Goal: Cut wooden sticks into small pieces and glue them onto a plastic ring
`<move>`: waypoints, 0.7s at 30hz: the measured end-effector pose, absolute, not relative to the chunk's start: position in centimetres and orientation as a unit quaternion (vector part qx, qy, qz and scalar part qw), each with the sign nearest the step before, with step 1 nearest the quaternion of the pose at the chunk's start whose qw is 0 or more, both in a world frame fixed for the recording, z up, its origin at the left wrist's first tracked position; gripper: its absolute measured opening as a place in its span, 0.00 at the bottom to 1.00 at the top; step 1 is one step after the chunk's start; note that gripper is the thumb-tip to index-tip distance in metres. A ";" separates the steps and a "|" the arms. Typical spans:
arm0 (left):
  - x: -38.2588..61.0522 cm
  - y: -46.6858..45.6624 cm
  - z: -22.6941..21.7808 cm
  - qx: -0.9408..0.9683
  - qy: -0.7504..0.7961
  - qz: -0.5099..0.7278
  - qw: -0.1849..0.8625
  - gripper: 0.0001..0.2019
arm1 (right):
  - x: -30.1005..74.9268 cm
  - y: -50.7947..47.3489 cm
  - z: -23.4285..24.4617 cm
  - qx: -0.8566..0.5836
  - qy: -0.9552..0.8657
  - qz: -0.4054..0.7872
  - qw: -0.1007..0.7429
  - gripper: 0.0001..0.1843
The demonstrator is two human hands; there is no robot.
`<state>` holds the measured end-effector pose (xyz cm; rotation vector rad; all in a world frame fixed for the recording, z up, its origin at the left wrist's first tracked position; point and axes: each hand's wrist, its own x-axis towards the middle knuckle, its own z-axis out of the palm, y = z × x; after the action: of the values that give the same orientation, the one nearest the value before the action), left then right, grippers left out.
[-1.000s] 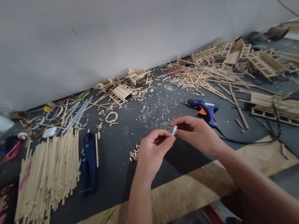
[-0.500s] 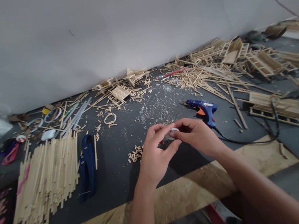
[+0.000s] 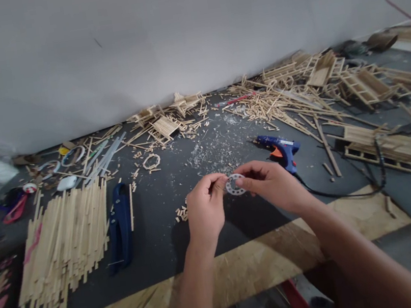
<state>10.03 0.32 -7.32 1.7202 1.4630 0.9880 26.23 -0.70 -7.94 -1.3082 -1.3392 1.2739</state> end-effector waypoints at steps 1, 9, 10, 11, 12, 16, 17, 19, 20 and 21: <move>9.9 0.5 -7.2 0.648 0.565 0.380 0.341 0.11 | 26.4 -0.6 -8.0 -0.530 -0.528 0.504 0.431 0.16; 6.8 5.2 -6.3 0.535 0.549 0.518 0.380 0.12 | 28.0 -0.1 -8.1 -0.565 -0.445 0.460 0.522 0.15; 6.3 6.2 -6.1 0.523 0.549 0.534 0.373 0.12 | 28.3 0.0 -7.9 -0.562 -0.436 0.457 0.534 0.14; 5.8 7.3 -5.9 0.518 0.554 0.546 0.356 0.12 | 28.5 0.0 -7.8 -0.561 -0.429 0.454 0.543 0.13; 5.5 8.4 -5.7 0.520 0.559 0.549 0.340 0.11 | 28.7 0.0 -7.6 -0.560 -0.424 0.451 0.551 0.13; 5.0 12.9 -5.3 0.589 0.567 0.491 0.299 0.08 | 29.4 0.0 -7.2 -0.563 -0.421 0.445 0.555 0.11; 5.0 14.0 -5.3 0.615 0.570 0.463 0.289 0.08 | 29.5 0.0 -7.1 -0.563 -0.422 0.444 0.556 0.11; 5.0 15.8 -5.1 0.650 0.583 0.404 0.271 0.08 | 29.6 0.1 -7.0 -0.559 -0.421 0.445 0.558 0.11; 5.1 16.5 -5.0 0.670 0.594 0.363 0.257 0.08 | 29.7 0.1 -7.0 -0.557 -0.420 0.447 0.560 0.11; 5.1 17.2 -4.8 0.692 0.595 0.321 0.252 0.09 | 29.7 0.1 -7.0 -0.555 -0.419 0.448 0.562 0.10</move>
<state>5.12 17.16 -4.83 1.8830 1.6179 0.8734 29.74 0.10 -6.96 -1.3068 -0.9868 1.0561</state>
